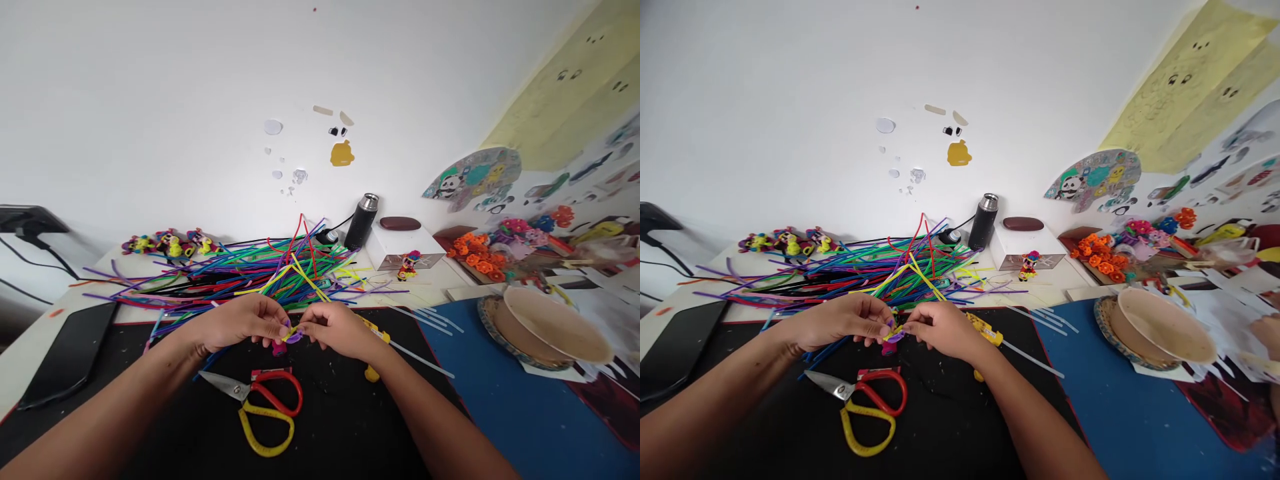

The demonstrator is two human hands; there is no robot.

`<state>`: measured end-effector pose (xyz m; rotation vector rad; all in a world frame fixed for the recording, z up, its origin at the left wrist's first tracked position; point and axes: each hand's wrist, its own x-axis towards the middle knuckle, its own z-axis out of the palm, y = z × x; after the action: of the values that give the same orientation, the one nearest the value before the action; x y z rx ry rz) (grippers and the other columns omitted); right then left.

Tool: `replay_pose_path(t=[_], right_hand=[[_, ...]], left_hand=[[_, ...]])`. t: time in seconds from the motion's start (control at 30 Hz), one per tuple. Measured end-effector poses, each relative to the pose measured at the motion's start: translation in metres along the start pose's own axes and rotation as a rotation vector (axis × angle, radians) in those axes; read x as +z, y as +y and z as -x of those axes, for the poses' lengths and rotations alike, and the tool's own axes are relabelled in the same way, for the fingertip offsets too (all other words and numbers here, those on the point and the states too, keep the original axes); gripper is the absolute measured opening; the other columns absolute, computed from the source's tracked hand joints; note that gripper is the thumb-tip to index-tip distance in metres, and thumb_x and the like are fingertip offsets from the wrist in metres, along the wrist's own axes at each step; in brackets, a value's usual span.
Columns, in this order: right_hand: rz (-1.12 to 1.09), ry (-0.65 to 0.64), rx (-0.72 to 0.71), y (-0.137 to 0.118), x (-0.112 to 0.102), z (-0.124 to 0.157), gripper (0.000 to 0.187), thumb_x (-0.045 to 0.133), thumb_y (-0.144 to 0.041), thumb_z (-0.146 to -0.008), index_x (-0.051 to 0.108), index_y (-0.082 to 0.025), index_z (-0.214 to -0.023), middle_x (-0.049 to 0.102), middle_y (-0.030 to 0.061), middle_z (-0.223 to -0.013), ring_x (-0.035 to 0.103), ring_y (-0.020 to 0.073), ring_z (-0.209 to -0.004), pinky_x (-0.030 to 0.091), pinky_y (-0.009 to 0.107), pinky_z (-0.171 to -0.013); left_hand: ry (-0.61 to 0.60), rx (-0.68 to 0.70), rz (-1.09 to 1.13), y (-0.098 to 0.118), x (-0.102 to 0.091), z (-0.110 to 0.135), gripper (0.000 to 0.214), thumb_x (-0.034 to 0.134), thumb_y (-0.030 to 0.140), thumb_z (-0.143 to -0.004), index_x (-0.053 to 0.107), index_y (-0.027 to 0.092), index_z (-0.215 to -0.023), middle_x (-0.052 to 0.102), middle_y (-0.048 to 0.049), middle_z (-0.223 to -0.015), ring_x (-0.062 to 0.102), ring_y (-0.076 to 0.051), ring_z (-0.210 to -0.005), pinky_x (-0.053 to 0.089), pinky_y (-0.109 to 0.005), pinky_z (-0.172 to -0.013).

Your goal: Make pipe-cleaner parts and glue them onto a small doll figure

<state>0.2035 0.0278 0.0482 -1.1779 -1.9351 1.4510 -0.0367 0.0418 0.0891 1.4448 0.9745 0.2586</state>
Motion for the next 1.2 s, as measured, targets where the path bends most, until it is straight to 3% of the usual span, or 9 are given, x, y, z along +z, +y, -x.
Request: replay_pose_path(t=[0.2,0.37,0.6,0.87,1.07,1.2], right_hand=[[0.342,0.022,-0.099,-0.021,-0.006,-0.011,0.016,0.072,-0.029,-0.094,0.073,-0.021,-0.080,0.067,-0.0018,-0.065,0.057,0.0135,-0.056,0.032,0.025,-0.055],[0.626,0.004,-0.141,-0.038,-0.007,-0.013,0.013,0.071,-0.026,-0.095,0.077,-0.021,-0.084,0.073,0.0015,-0.073,0.061,0.0159,-0.064,0.027,0.027,-0.058],[0.822,-0.034,-0.100,-0.053,0.001,-0.011,0.014,0.066,-0.026,-0.098,0.077,-0.022,-0.092,0.078,0.0028,-0.083,0.066,0.0171,-0.073,0.026,0.028,-0.059],[0.813,0.046,-0.056,-0.053,0.018,-0.002,0.018,0.059,-0.026,-0.101,0.077,-0.022,-0.102,0.079,0.0050,-0.087,0.068,0.0193,-0.076,0.029,0.030,-0.063],[0.624,0.152,-0.076,-0.034,0.030,0.005,0.012,0.062,-0.019,-0.097,0.073,-0.021,-0.093,0.072,0.0000,-0.074,0.060,0.0150,-0.064,0.031,0.027,-0.062],[0.435,0.206,-0.068,-0.024,0.038,0.009,0.012,0.061,-0.019,-0.096,0.070,-0.022,-0.090,0.068,-0.0030,-0.069,0.055,0.0124,-0.057,0.032,0.025,-0.058]], left_hand=[[0.005,0.011,-0.083,-0.010,0.000,-0.001,0.020,0.076,0.041,-0.076,0.079,0.021,-0.075,0.074,-0.0012,-0.069,0.062,-0.017,-0.062,0.043,-0.024,-0.059],[0.108,-0.015,-0.195,-0.016,-0.002,-0.004,0.026,0.074,0.046,-0.073,0.074,0.020,-0.071,0.068,0.0005,-0.064,0.060,-0.018,-0.061,0.043,-0.026,-0.059],[0.245,-0.012,-0.353,-0.027,-0.002,-0.009,0.026,0.066,0.045,-0.076,0.072,0.019,-0.075,0.067,0.0014,-0.064,0.057,-0.017,-0.060,0.036,-0.027,-0.056],[0.420,0.037,-0.101,-0.041,-0.001,-0.014,0.038,0.072,0.054,-0.073,0.075,0.017,-0.080,0.069,-0.0006,-0.065,0.060,-0.019,-0.061,0.042,-0.029,-0.061],[0.499,0.028,0.115,-0.037,0.009,-0.008,0.035,0.080,0.049,-0.068,0.076,0.016,-0.080,0.065,0.0021,-0.062,0.054,-0.015,-0.058,0.036,-0.026,-0.055],[0.486,0.029,0.306,-0.040,0.019,-0.008,0.037,0.084,0.048,-0.067,0.074,0.015,-0.081,0.065,0.0004,-0.063,0.053,-0.013,-0.058,0.033,-0.024,-0.053]])
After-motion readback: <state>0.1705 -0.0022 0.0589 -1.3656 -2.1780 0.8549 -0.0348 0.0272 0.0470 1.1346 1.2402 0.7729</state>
